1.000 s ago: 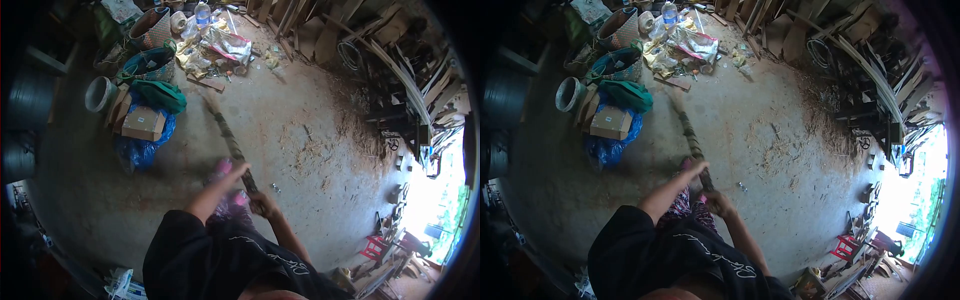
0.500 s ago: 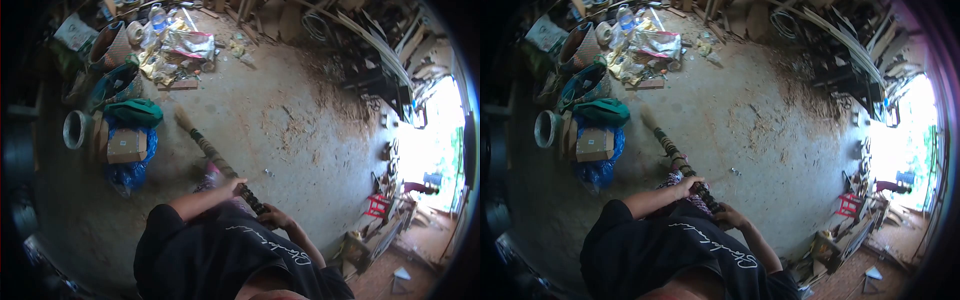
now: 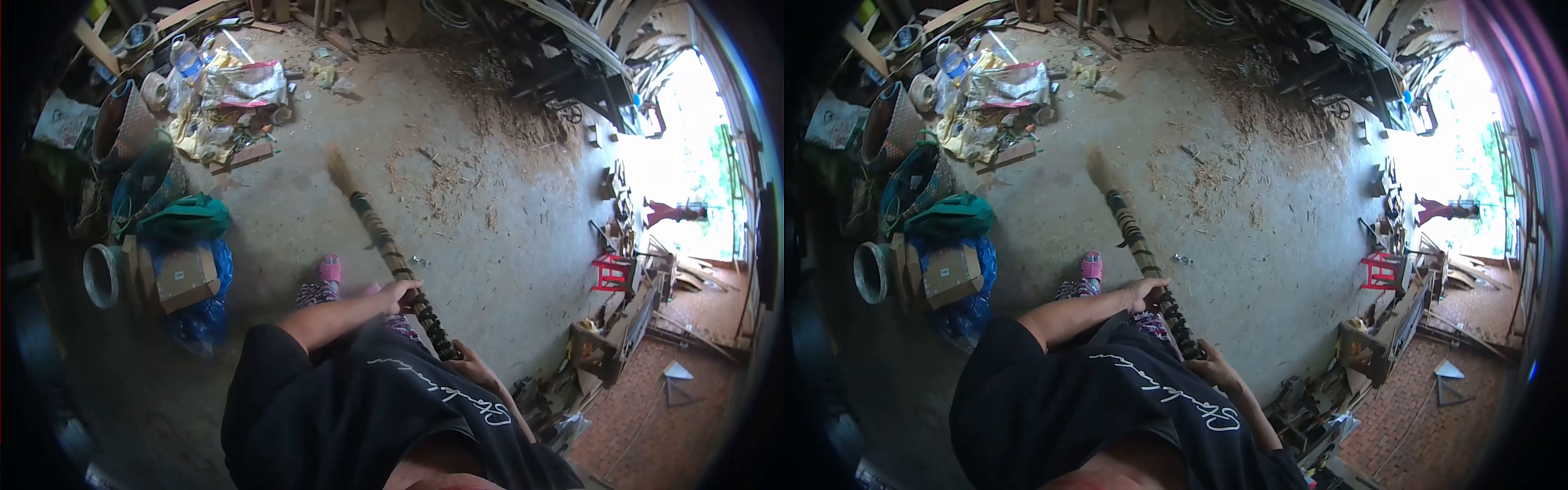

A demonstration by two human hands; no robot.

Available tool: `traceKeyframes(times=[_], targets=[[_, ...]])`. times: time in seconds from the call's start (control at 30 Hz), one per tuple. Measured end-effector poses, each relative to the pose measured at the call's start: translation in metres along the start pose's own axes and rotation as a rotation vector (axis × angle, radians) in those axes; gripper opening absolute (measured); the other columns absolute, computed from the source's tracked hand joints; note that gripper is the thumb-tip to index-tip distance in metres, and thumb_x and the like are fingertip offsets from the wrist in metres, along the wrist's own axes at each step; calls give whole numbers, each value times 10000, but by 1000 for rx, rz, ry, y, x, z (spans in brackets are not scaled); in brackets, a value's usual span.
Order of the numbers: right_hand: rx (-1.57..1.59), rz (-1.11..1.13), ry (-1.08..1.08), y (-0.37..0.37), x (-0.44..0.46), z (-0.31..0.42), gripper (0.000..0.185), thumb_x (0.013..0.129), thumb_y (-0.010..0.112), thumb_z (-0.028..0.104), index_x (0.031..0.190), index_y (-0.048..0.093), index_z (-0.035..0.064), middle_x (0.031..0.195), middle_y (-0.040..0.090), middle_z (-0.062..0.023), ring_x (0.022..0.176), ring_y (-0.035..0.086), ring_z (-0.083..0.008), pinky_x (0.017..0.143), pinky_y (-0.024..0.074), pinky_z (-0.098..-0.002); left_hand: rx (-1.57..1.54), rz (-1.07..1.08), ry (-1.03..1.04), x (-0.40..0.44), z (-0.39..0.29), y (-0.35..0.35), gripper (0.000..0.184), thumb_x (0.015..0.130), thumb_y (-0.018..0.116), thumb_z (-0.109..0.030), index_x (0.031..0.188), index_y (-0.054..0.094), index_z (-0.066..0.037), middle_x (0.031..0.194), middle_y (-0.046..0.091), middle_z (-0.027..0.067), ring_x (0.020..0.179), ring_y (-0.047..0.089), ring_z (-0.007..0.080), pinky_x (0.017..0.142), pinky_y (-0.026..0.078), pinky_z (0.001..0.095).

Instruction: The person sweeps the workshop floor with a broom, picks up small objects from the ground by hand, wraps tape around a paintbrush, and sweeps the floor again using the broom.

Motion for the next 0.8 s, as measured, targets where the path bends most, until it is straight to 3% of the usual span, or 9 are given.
traceKeyframes(times=[0.27, 0.33, 0.37, 0.4, 0.47, 0.57, 0.6, 0.67, 0.8], targets=[[529, -71, -1, -36, -29, 12, 364, 808, 617, 191, 1115, 484, 47, 768, 572, -76, 559, 535, -147, 465, 414, -263, 367, -14, -40, 36, -34, 102, 187, 826, 616, -348, 826, 591, -162, 740, 635, -13, 706, 617, 158, 742, 481, 382], [725, -116, -87, -53, -43, 39, 400, 857, 532, 243, 1188, 441, 37, 807, 592, -130, 572, 567, -179, 460, 443, -275, 425, 30, -48, 54, -48, 130, 178, 817, 619, -340, 818, 603, -162, 756, 636, -9, 709, 608, 151, 753, 475, 367], [663, -101, -249, -71, -37, 24, 503, 902, 456, 299, 1321, 331, 49, 845, 600, -176, 581, 590, -202, 459, 471, -292, 447, 78, -59, 63, -58, 145, 180, 822, 609, -345, 818, 603, -165, 760, 638, -10, 720, 608, 146, 757, 474, 360], [862, -32, -423, -80, -45, 39, 580, 920, 426, 332, 1401, 217, 85, 915, 593, -187, 607, 606, -209, 464, 488, -297, 468, 126, -73, 69, -69, 161, 183, 826, 599, -351, 818, 603, -168, 765, 639, -12, 731, 607, 141, 762, 472, 352], [876, -205, -571, -116, -36, 36, 670, 904, 513, 267, 1434, 129, 125, 942, 591, -177, 619, 613, -203, 481, 502, -295, 420, 218, -81, 80, -91, 200, 208, 829, 593, -376, 824, 604, -169, 785, 640, -11, 766, 602, 137, 759, 456, 345], [480, -550, -614, -150, -19, 81, 869, 774, 658, -12, 1439, 117, 133, 970, 576, -134, 670, 601, -164, 548, 513, -280, 464, 193, -101, 99, -117, 252, 233, 838, 582, -404, 826, 602, -172, 769, 625, -18, 761, 587, 135, 750, 448, 342], [442, -517, -645, -163, -9, 89, 836, 759, 682, 23, 1419, 180, 124, 1038, 542, -104, 770, 585, -166, 674, 502, -286, 475, 217, -120, 110, -121, 265, 270, 845, 565, -436, 811, 594, -170, 749, 610, -8, 730, 581, 148, 728, 451, 343], [175, -877, -736, -190, 35, 100, 681, 733, 725, 86, 1312, 366, 94, 1061, 523, -96, 854, 564, -187, 778, 464, -313, 489, 242, -147, 132, -129, 281, 308, 852, 547, -468, 795, 587, -168, 730, 596, 1, 700, 575, 161, 706, 454, 344], [-437, -1229, -849, -262, 78, 149, 293, 794, 683, 127, 1032, 538, 37, 879, 533, -25, 753, 531, -97, 620, 439, -212, 532, 265, -164, 167, -158, 295, 451, 827, 534, -575, 962, 559, -145, 851, 559, 51, 696, 579, 178, 687, 482, 351]])
Point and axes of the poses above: each hand's wrist, its own x-axis towards the middle knuckle, its own y-axis out of the palm, z = x × y, the point moved 1 cm from there along x, towards the middle knuckle
